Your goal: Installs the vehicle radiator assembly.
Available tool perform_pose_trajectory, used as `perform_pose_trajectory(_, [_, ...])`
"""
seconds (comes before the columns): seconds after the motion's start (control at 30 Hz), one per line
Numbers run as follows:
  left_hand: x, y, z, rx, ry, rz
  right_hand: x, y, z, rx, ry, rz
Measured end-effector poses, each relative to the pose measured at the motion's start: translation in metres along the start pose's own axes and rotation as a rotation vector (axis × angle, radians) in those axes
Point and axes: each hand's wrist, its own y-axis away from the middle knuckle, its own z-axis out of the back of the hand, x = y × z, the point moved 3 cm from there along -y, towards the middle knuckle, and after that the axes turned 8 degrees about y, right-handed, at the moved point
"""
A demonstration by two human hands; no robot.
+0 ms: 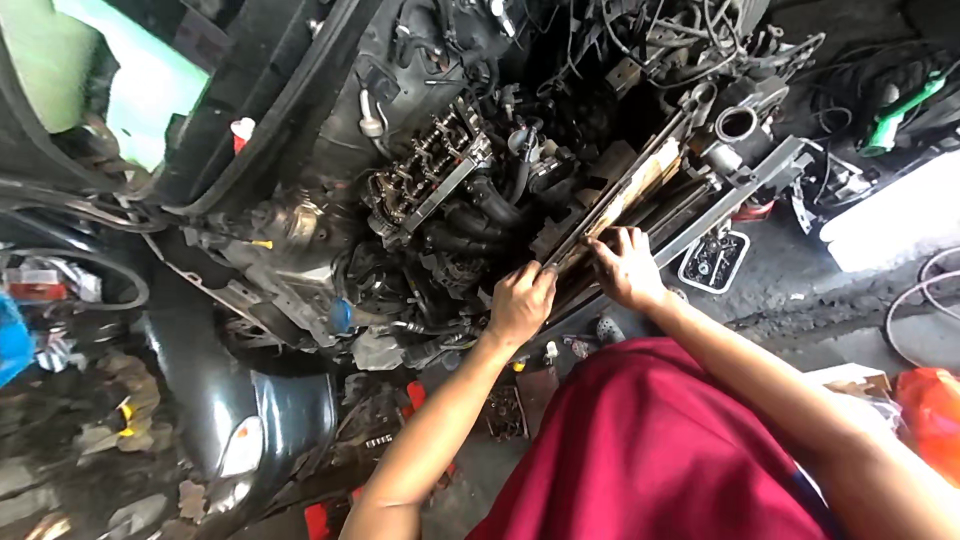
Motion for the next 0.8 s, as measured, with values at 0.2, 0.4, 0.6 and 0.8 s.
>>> perform_pose_trajectory(0.2, [0.001, -0.008, -0.005, 0.019, -0.028, -0.021, -0.016, -0.013, 0.013, -0.002, 0.166, 0.137])
perform_pose_trajectory(0.4, [-0.003, -0.018, -0.01, 0.025, -0.076, -0.018, -0.012, -0.035, 0.019, 0.08, 0.191, 0.157])
perform_pose_trajectory(0.6, [-0.008, -0.025, -0.017, 0.014, -0.089, 0.024, -0.013, -0.04, 0.024, 0.022, 0.169, 0.177])
perform_pose_trajectory(0.8, [-0.014, -0.029, -0.022, 0.023, -0.116, 0.008, -0.018, -0.041, 0.023, -0.003, 0.131, 0.189])
